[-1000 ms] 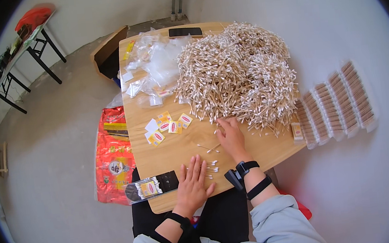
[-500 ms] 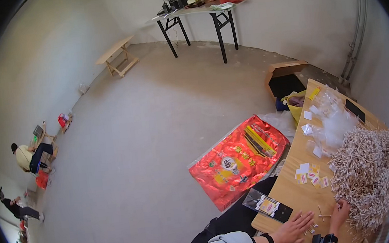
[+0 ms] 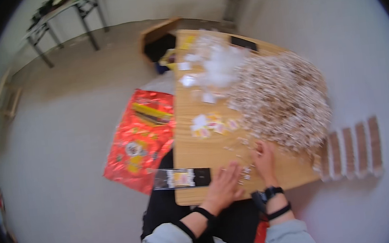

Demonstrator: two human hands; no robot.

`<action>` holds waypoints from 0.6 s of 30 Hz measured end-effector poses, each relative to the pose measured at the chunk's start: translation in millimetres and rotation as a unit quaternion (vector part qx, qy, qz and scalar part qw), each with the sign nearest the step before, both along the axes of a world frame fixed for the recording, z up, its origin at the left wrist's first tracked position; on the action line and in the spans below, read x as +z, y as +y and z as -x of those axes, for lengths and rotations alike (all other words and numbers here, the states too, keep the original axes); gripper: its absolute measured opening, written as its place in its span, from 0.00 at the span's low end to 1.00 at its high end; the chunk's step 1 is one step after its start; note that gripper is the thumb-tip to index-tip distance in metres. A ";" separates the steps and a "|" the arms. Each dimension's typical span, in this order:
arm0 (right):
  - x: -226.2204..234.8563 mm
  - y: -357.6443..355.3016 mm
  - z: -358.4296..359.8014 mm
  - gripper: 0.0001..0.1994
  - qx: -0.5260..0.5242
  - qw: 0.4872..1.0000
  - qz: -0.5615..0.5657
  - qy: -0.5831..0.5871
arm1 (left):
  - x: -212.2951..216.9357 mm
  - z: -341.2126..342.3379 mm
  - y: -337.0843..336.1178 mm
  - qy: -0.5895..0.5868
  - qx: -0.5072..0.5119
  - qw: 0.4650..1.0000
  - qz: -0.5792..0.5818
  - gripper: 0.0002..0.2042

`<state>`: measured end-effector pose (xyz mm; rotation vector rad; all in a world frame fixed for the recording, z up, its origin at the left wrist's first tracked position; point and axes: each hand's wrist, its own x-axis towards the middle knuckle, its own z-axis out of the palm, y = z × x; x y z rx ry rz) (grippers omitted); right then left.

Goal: Count, align, and package cotton swabs into small plastic bags.

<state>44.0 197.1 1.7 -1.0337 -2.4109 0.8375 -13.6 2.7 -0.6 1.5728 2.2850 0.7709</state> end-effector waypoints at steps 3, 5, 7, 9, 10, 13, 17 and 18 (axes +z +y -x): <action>-10.3 3.1 3.7 0.16 0.040 0.992 -0.116 0.021 | -1.2 -5.5 5.1 0.061 -0.004 0.998 0.003 0.37; -8.7 0.7 2.7 0.13 0.042 0.998 -0.044 0.010 | 1.3 -6.8 5.0 0.061 -0.013 0.998 0.001 0.37; 1.6 -0.1 0.6 0.10 0.047 0.998 0.024 -0.029 | 2.6 -9.0 5.2 0.064 -0.017 0.998 0.003 0.37; 20.3 -7.5 4.3 0.07 0.061 0.990 0.089 -0.096 | 1.1 -7.4 1.1 0.070 -0.010 0.997 0.017 0.37; 19.2 -6.8 -0.3 0.07 0.080 0.989 0.096 -0.085 | 1.2 -7.7 0.5 0.069 -0.010 0.997 0.017 0.38; 11.8 1.9 -16.7 0.08 0.105 0.990 0.081 -0.058 | 2.7 -8.0 0.6 0.065 -0.011 0.998 0.015 0.38; 16.1 6.8 -14.9 0.13 -0.017 1.000 -0.007 -0.016 | 5.3 -6.8 0.5 0.065 -0.013 0.998 0.020 0.38; 20.6 5.5 -12.2 0.15 -0.064 0.998 -0.023 -0.002 | 5.6 -6.5 0.1 0.066 -0.013 0.997 0.023 0.38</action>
